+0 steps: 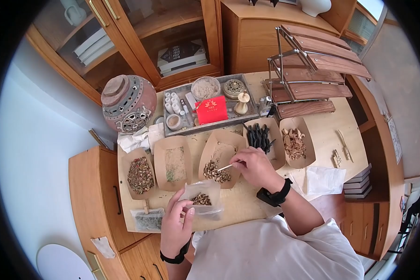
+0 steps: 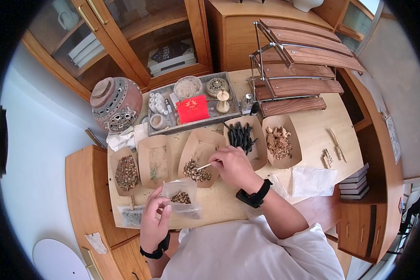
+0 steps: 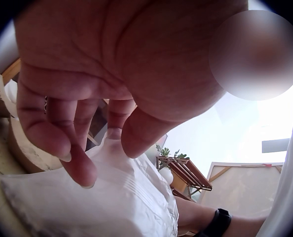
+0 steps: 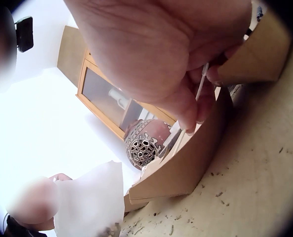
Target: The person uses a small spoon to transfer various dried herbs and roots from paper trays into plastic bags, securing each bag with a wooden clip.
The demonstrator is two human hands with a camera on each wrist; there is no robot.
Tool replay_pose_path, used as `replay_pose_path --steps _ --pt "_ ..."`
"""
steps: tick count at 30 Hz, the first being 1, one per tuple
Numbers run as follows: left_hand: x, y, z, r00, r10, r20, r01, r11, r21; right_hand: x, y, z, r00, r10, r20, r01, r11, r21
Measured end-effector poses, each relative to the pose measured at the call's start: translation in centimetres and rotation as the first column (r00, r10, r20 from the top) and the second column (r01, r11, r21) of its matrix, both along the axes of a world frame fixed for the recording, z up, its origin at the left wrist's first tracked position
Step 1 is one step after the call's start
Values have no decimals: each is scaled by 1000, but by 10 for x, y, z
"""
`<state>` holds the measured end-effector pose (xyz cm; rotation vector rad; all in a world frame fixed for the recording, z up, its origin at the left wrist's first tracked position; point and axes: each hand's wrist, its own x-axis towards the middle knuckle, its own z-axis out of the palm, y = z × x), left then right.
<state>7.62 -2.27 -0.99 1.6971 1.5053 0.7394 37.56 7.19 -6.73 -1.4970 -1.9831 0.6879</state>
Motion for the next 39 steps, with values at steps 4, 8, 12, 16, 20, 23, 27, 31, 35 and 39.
replay_pose_path --steps 4,8,12,16,20,23,27,31,35,39 --pt "0 0 0 1000 1 -7 -1 1000 4 3 2 -1 999 2 -39 -4 999 -40" --pt "0 0 -1 1000 1 -10 -1 1000 8 6 4 -4 995 8 -96 -12 999 -46" --pt "0 0 0 1000 -4 -16 4 1000 5 6 4 9 974 -46 -223 9 987 -163" --pt "0 0 -2 1000 -10 -2 10 1000 22 -6 -5 46 963 -20 -268 0 997 -75" --pt "-1 2 -4 1000 -23 -6 23 999 37 -19 -15 62 986 167 20 -164 931 325" --pt "-1 0 -1 1000 -14 -2 14 1000 28 -15 -7 53 994 82 69 -100 935 339" --pt "-2 -1 -1 1000 -11 -11 12 1000 26 6 13 19 958 -174 227 96 944 315" --pt "-2 -1 -3 1000 -6 -5 6 999 35 5 19 4 958 -191 213 133 956 261" --pt "-1 -1 -1 1000 -5 -7 5 1000 28 -3 21 -7 970 -157 185 114 968 223" --pt "-1 -2 0 1000 5 -6 -5 1000 16 -5 19 -7 991 -35 131 16 989 145"
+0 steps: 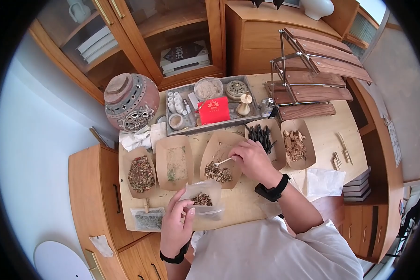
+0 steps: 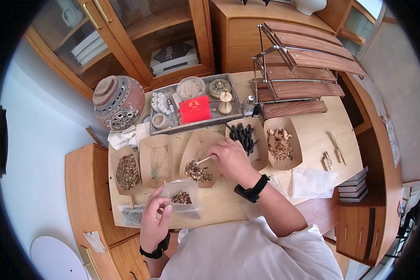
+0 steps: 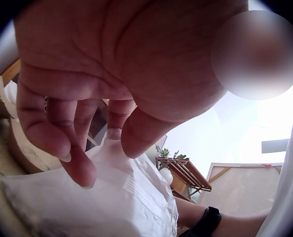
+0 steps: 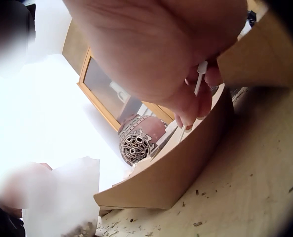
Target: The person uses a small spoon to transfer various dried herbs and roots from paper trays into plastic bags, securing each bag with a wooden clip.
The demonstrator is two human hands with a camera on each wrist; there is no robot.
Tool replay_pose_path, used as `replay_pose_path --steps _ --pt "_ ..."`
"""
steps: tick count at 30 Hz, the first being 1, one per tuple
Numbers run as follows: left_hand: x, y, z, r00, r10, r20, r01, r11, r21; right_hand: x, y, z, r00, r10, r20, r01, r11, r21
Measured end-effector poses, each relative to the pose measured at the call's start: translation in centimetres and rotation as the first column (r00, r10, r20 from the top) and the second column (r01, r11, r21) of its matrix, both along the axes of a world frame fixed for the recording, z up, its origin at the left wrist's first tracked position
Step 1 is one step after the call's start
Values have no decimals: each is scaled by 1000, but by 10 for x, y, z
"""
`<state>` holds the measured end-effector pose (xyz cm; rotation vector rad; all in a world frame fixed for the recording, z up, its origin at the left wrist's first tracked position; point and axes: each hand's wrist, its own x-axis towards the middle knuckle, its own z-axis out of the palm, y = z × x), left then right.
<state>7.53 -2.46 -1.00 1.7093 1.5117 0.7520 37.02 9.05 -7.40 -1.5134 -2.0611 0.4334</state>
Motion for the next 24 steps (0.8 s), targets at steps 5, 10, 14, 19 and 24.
replay_pose_path --steps 5,10,14,19,24 --pt "0 0 0 1000 -11 -5 11 1000 6 2 -2 7 998 55 -18 -56 996 -73" --pt "0 1 -1 1000 -14 -2 14 1000 0 2 -3 9 997 76 -21 -78 990 -119" --pt "0 1 0 1000 -12 2 12 1000 -8 3 -3 10 996 76 -51 -82 987 -139" --pt "-1 1 -2 1000 -17 4 17 1000 11 5 -2 10 992 90 -87 -105 975 -197" --pt "0 1 -1 1000 -10 0 10 1000 6 8 -3 6 982 91 -169 -125 971 -203"
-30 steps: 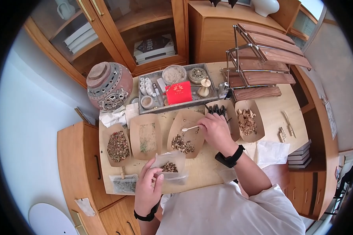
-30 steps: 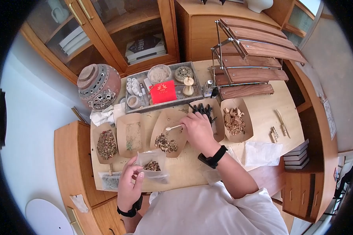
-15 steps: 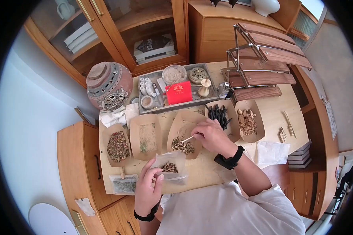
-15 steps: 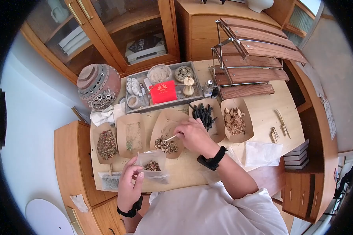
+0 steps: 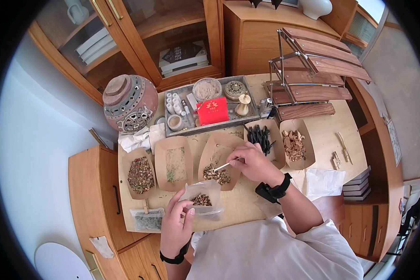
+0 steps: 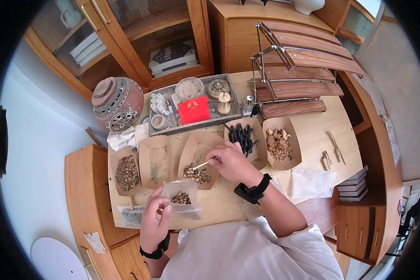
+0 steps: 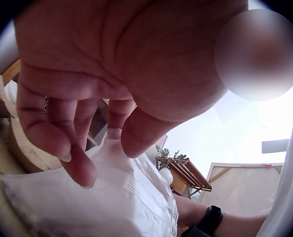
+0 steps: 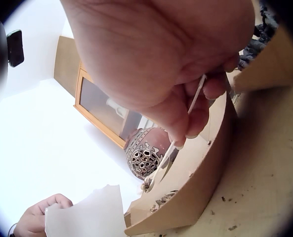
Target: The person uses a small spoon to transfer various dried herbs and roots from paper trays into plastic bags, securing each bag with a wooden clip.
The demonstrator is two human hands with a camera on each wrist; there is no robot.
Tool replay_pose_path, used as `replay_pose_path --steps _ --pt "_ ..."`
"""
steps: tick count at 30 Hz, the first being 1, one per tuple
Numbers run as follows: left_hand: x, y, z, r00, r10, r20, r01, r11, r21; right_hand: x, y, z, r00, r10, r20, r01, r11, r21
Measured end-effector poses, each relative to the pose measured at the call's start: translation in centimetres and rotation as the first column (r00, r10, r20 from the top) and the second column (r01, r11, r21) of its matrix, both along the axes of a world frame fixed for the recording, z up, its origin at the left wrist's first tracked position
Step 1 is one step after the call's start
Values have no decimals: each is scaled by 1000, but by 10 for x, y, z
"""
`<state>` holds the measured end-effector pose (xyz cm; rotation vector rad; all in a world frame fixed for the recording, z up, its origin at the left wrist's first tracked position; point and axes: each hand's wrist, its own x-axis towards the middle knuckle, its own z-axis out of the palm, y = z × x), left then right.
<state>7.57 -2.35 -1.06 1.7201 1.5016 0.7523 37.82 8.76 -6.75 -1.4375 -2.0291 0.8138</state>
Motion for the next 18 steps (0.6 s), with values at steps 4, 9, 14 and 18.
replay_pose_path --steps 4,9,14,18 --pt "0 0 0 1000 1 -4 -1 1000 1 -1 -3 13 995 -25 -100 22 999 -31" --pt "2 0 0 1000 7 7 -7 1000 -14 -20 -22 57 995 99 -22 -86 939 333" --pt "0 -2 0 1000 18 16 -18 1000 -12 -15 -13 54 985 -135 109 73 892 446" --pt "1 -2 4 1000 14 14 -14 1000 0 1 4 20 926 -291 239 160 879 449"
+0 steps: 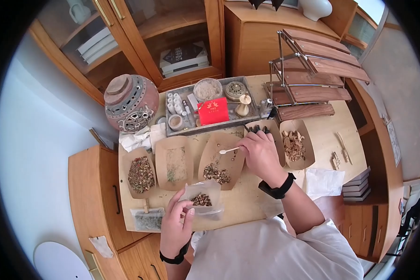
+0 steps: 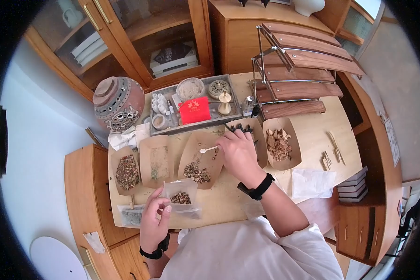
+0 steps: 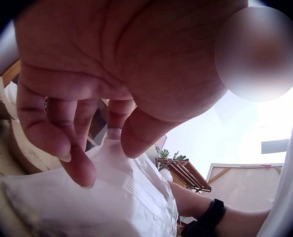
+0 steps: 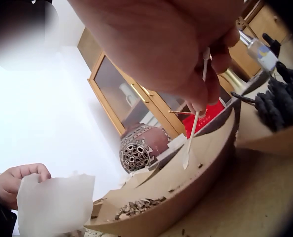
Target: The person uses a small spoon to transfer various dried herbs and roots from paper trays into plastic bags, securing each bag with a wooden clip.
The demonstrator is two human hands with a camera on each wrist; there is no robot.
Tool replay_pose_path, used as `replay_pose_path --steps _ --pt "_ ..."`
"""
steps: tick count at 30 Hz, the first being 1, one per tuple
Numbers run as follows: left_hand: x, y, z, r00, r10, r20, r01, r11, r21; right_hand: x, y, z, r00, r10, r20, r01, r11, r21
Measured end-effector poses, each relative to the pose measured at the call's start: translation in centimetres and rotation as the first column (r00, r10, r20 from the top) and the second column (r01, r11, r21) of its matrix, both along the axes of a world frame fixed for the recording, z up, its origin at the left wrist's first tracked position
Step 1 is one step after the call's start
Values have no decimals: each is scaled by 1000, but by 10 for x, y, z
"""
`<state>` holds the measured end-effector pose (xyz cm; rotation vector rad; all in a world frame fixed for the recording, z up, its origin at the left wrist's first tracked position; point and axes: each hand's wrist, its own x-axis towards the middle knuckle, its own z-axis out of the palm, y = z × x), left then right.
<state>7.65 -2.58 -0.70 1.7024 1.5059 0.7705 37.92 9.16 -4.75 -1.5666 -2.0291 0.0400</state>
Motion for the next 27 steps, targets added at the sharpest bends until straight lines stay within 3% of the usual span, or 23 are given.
replay_pose_path --steps 5,10,27 --pt "-2 -1 -3 1000 2 4 -2 1000 1 -2 0 -17 1000 19 5 -18 997 -77" --pt "-3 -1 -4 1000 -2 4 2 1000 -13 -4 -8 -15 982 148 -118 -177 937 -302" --pt "-1 1 -2 1000 -14 -17 14 1000 -8 -4 -12 -17 967 107 -229 -206 858 -470"
